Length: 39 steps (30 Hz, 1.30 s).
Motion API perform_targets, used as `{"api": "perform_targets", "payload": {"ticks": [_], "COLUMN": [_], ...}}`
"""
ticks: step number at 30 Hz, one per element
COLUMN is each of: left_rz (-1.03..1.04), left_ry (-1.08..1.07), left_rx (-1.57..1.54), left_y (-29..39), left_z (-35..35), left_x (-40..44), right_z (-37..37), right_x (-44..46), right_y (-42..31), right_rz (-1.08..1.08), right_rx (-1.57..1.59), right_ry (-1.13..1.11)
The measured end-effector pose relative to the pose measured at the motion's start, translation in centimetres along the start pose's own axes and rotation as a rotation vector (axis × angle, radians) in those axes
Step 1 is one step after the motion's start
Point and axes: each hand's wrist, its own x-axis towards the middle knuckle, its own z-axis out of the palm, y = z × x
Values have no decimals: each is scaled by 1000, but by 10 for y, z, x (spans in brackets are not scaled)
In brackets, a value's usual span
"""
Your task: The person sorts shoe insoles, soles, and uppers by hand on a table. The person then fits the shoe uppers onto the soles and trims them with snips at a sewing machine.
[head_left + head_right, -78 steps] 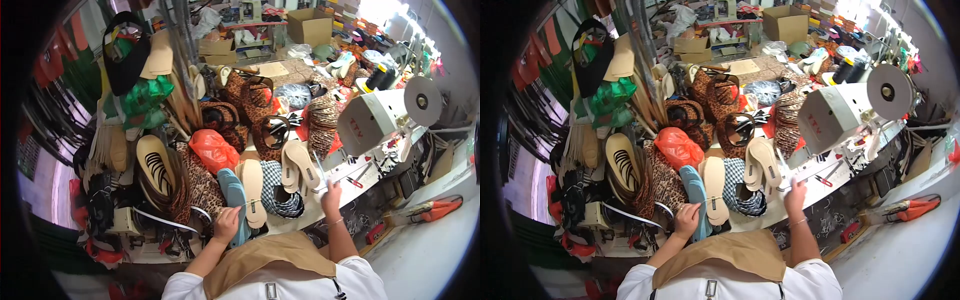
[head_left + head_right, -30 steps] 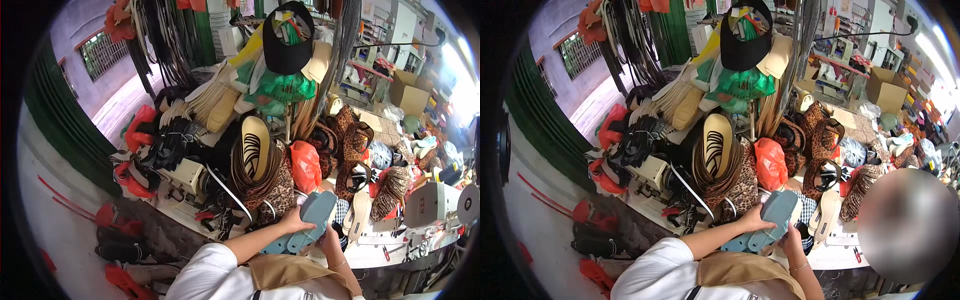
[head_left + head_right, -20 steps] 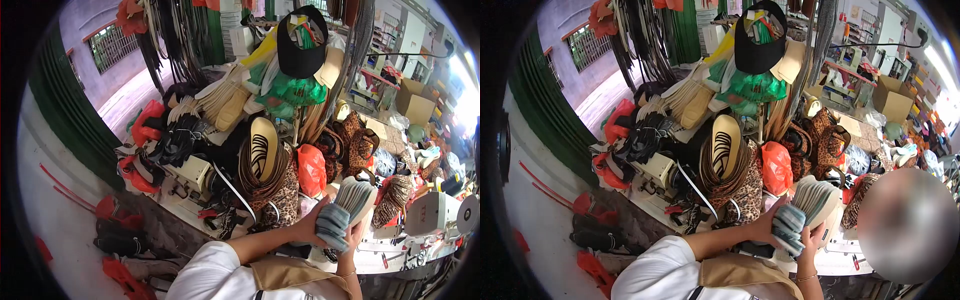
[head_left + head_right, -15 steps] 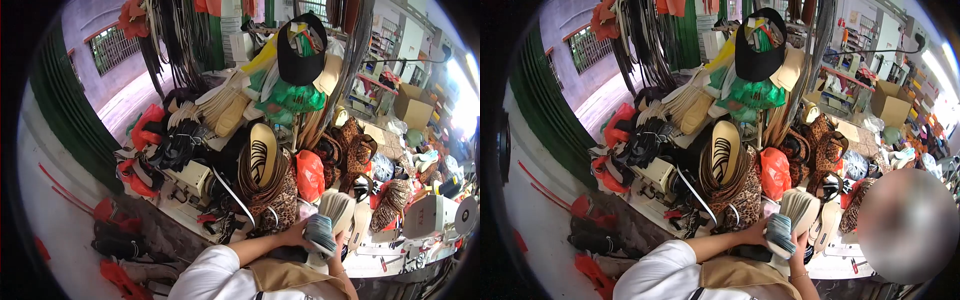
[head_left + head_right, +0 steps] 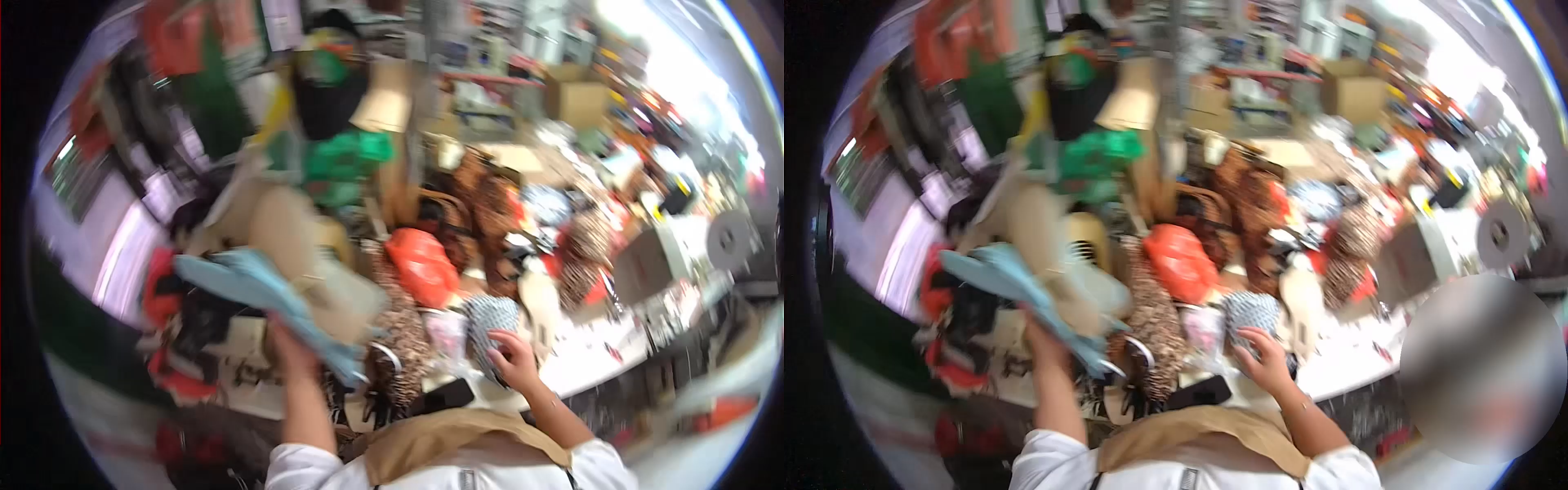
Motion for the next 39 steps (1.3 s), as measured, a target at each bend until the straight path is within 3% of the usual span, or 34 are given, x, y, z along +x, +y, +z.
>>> {"api": "perform_targets", "payload": {"ticks": [1,2,3,4,5,6,7,9,10,11,12,13,14,15,17,19,20,22,23,26,27,30,33,34,36,39], "left_rz": [273,323,528,768,870,937,1004,1080,972,1021,714,522,218,237,82,-222,-200,-136,-100,142,-67,67,-72,-390,-642,-575], "left_ry": [-101,92,218,358,376,372,303,89,69,-184,-261,-643,-700,-912,-1067,-1022,-1007,-951,-904,-819,-883,-668,-609,-696,-744,-708], "left_rx": [145,192,221,507,446,391,452,425,481,483,580,407,632,740,872,720,722,782,849,1344,1215,1278,1316,947,545,460], "left_y": [3,23,31,41,46,41,28,-7,-34,-62,-86,-108,-132,-158,-198,-242,-268,-323,-348,-396,-387,-415,-424,-422,-411,-388], "left_z": [-24,-13,-38,-70,-56,-45,-47,-35,-18,-5,19,29,48,51,78,109,121,151,162,187,200,204,200,199,198,202], "left_x": [35,40,59,73,51,28,20,7,-4,-15,-41,-51,-66,-66,-74,-71,-65,-50,-44,-43,-49,-63,-58,-54,-57,-82], "right_z": [-15,-22,-30,-40,-51,-64,-73,-84,-83,-85,-90,-93,-89,-85,-75,-83,-95,-107,-119,-137,-143,-160,-155,-151,-146,-150], "right_x": [-12,-23,-30,-39,-42,-48,-55,-56,-55,-53,-48,-43,-36,-27,-21,-20,-19,-20,-18,-22,-20,-19,-23,-25,-30,-38], "right_y": [20,44,67,85,103,119,139,171,200,210,214,211,205,201,224,234,195,207,179,201,200,190,190,194,192,179], "right_rz": [119,53,-30,104,220,331,307,481,513,566,609,729,717,700,616,653,643,562,561,571,563,759,798,795,748,680], "right_rx": [-41,-51,-70,-92,-42,-2,-96,-31,-66,65,193,466,395,327,204,292,310,119,43,68,64,1084,1284,1331,1360,1328], "right_ry": [-18,169,339,539,735,912,985,994,999,873,739,629,635,635,728,572,498,452,412,295,277,214,211,188,161,154]}}
